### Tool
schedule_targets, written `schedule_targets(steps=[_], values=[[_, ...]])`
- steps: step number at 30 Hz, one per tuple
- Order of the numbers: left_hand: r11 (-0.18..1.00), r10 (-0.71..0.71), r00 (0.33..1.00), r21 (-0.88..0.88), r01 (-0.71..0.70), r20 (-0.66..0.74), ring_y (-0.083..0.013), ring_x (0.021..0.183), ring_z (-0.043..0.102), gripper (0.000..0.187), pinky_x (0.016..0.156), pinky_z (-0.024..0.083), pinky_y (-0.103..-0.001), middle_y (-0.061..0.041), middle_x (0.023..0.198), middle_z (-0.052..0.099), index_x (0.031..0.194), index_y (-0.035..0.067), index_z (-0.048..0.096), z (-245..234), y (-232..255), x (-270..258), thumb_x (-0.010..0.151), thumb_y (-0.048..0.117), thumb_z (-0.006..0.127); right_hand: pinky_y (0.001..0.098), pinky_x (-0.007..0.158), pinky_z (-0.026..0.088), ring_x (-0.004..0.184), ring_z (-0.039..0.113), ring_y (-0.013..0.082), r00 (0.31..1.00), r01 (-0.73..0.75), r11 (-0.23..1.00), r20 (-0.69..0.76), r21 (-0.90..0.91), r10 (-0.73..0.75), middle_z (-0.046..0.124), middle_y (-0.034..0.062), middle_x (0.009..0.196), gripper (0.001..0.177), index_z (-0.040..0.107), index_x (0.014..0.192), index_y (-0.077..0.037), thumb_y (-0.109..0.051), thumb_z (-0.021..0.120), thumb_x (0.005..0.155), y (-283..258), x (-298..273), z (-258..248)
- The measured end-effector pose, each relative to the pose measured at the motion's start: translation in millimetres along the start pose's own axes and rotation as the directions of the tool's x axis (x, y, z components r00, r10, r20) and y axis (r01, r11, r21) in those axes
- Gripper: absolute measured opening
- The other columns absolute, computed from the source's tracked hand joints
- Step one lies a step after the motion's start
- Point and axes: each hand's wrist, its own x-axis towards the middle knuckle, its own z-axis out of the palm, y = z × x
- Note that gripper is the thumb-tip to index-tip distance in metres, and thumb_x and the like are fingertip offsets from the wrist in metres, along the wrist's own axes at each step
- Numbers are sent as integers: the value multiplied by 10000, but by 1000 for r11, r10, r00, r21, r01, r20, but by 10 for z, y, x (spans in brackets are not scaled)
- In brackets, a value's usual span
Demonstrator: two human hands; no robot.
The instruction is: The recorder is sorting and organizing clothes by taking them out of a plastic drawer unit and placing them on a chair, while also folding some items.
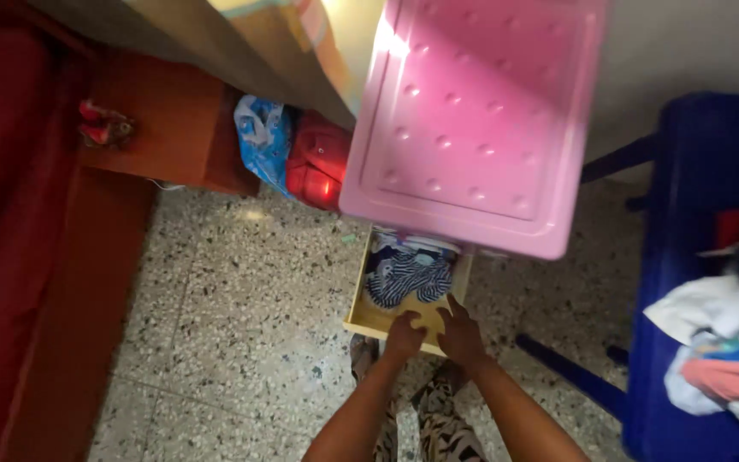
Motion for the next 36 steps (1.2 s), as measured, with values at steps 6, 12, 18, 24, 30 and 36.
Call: schedule_targets(steps=[6,12,18,24,30,36], values=[[988,147,978,-24,-153,-150,-416,1214,595,577,1029,481,-480,-239,1283,650,1286,12,637,-150,-627,774,803,293,777,528,1078,476,1470,339,375,954,-271,960,152,67,259,157,133,1690,825,452,1475,-226,-361,822,750,261,1107,762],[986,164,973,24,-163,-164,-414,1219,592,605,1050,467,-478,-250,1271,647,1273,5,645,-31,-953,1329,767,292,811,687,1119,371,1463,369,407,978,122,857,-84,-501,-189,286,205,1626,661,515,1277,-300,-352,834,700,495,1767,1207],[973,229,943,44,-225,-243,-429,1136,613,543,983,492,-508,-248,1188,672,1221,3,668,333,-1539,1523,779,283,816,514,1070,444,1308,505,414,974,12,989,225,-150,22,471,269,1465,1126,332,1567,-41,-378,876,641,555,2238,1588],[973,228,958,74,-218,-175,-415,1034,642,336,875,522,-517,-201,1107,683,1078,60,704,375,-1785,1452,847,301,735,531,1039,446,1330,496,393,971,124,983,219,-136,-92,530,188,1404,348,717,1114,-194,-430,766,862,913,1914,2478],[990,121,991,61,-124,55,-366,929,629,341,861,505,-505,-181,997,653,1016,32,673,408,-1577,987,1030,352,559,436,978,509,1155,601,361,981,-58,935,-152,351,118,601,170,1238,457,633,1204,-4,-259,762,847,-257,735,1006],[485,-367,905,-787,382,214,-266,718,585,332,609,497,-434,-161,884,592,998,52,594,-211,-294,306,998,376,665,373,934,559,1081,688,274,986,-62,821,-93,568,139,664,98,1169,224,721,1118,-45,-152,665,930,-1166,-240,-222]])
